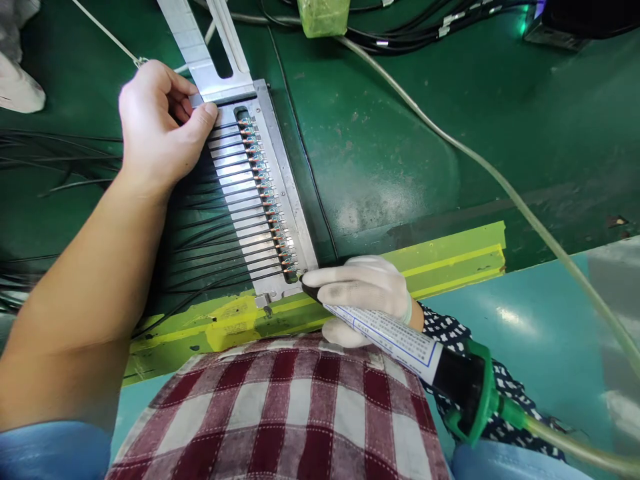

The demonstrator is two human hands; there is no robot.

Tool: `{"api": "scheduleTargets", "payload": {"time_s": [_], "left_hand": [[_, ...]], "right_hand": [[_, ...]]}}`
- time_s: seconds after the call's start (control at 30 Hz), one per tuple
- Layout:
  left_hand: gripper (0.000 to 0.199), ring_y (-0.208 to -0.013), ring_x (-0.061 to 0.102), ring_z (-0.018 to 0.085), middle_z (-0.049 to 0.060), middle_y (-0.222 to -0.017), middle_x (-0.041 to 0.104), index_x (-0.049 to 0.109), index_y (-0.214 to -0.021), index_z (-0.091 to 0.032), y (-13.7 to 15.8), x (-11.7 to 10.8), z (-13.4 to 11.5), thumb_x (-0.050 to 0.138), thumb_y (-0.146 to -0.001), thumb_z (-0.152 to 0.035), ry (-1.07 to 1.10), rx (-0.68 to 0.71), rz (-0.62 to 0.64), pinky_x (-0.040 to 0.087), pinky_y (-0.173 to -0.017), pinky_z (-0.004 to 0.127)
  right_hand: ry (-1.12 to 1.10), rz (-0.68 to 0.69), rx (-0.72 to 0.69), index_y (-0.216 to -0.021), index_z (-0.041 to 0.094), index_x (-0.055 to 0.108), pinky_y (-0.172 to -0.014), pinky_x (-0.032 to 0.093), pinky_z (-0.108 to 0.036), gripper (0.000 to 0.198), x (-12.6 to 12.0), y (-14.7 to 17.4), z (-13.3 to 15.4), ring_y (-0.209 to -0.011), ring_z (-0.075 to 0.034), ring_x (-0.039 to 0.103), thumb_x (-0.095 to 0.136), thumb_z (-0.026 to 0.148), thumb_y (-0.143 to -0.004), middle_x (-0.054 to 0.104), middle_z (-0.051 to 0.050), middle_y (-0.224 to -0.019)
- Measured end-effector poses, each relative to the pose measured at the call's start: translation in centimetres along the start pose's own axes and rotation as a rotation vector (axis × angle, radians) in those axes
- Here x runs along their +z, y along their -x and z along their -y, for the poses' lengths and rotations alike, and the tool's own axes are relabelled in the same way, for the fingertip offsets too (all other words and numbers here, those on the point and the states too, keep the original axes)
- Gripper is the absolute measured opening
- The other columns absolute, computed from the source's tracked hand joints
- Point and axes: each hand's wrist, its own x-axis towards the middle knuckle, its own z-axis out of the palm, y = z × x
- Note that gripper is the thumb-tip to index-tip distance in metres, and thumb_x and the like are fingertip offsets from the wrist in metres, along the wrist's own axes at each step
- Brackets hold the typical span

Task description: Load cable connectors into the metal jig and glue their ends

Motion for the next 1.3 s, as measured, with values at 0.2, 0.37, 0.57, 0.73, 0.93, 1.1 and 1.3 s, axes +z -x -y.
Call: {"api": "scheduleTargets", "payload": {"time_s": [0.2,0.37,0.57,0.73,0.93,1.1,1.3], "left_hand": [[0.051,-0.070,0.050,0.006,-0.003,-0.078,0.044,0.052,-0.093,-0.012,0.0,-0.1,0.0,0.063,-0.082,-0.061,-0.003,-0.003,0.003,0.053,-0.079,0.035],[0.051,-0.075,0.054,0.009,-0.004,-0.079,0.043,0.050,-0.092,-0.014,0.0,-0.1,-0.3,0.064,-0.082,-0.062,0.005,-0.035,0.023,0.054,-0.083,0.038],[0.044,-0.080,0.056,0.010,-0.003,-0.080,0.041,0.048,-0.094,-0.015,0.1,-0.3,-0.9,0.061,-0.086,-0.056,-0.011,-0.061,0.052,0.053,-0.087,0.041],[0.040,-0.075,0.051,0.008,-0.003,-0.079,0.042,0.049,-0.092,-0.014,0.1,-0.3,-1.1,0.068,-0.083,-0.047,0.008,-0.081,0.028,0.053,-0.084,0.038],[0.030,-0.077,0.050,0.008,-0.003,-0.080,0.042,0.049,-0.093,-0.013,0.1,-0.3,-1.1,0.069,-0.083,-0.033,0.032,-0.095,0.036,0.051,-0.088,0.039],[0.035,-0.074,0.048,0.007,-0.003,-0.080,0.043,0.050,-0.093,-0.013,0.1,-0.3,-0.9,0.067,-0.084,-0.042,-0.004,-0.075,0.028,0.051,-0.084,0.036],[0.047,-0.072,0.050,0.007,-0.003,-0.079,0.041,0.047,-0.091,-0.014,0.1,-0.1,-0.6,0.061,-0.086,-0.059,-0.033,-0.027,0.023,0.053,-0.081,0.037]], "right_hand": [[-0.013,0.002,-0.002,-0.097,0.020,0.066,-0.056,0.056,-0.031,0.016,-0.1,-0.1,-0.1,-0.071,-0.018,0.074,0.062,0.035,-0.091,0.078,-0.010,-0.099],[-0.010,0.013,0.010,-0.095,0.020,0.066,-0.057,0.056,-0.030,0.016,0.0,-0.1,0.0,-0.073,-0.018,0.075,0.064,0.034,-0.089,0.078,-0.010,-0.101],[-0.015,0.024,0.027,-0.098,0.021,0.066,-0.060,0.058,-0.030,0.016,-0.1,-0.1,-0.1,-0.078,-0.019,0.075,0.066,0.034,-0.088,0.078,-0.009,-0.103],[-0.019,0.014,0.007,-0.101,0.021,0.066,-0.058,0.058,-0.031,0.018,-0.1,0.0,-0.3,-0.075,-0.019,0.075,0.066,0.033,-0.087,0.078,-0.009,-0.103],[-0.024,-0.024,-0.016,-0.102,0.024,0.067,-0.055,0.057,-0.030,0.020,0.2,0.4,-0.5,-0.072,-0.017,0.074,0.065,0.039,-0.089,0.078,-0.006,-0.104],[-0.015,-0.036,-0.016,-0.099,0.024,0.066,-0.055,0.057,-0.030,0.018,0.3,0.4,-0.4,-0.068,-0.017,0.074,0.064,0.039,-0.090,0.078,-0.006,-0.100],[0.003,-0.017,0.016,-0.099,0.026,0.065,-0.055,0.057,-0.030,0.017,0.2,0.3,-0.2,-0.069,-0.017,0.074,0.063,0.040,-0.089,0.078,-0.005,-0.101]]}}
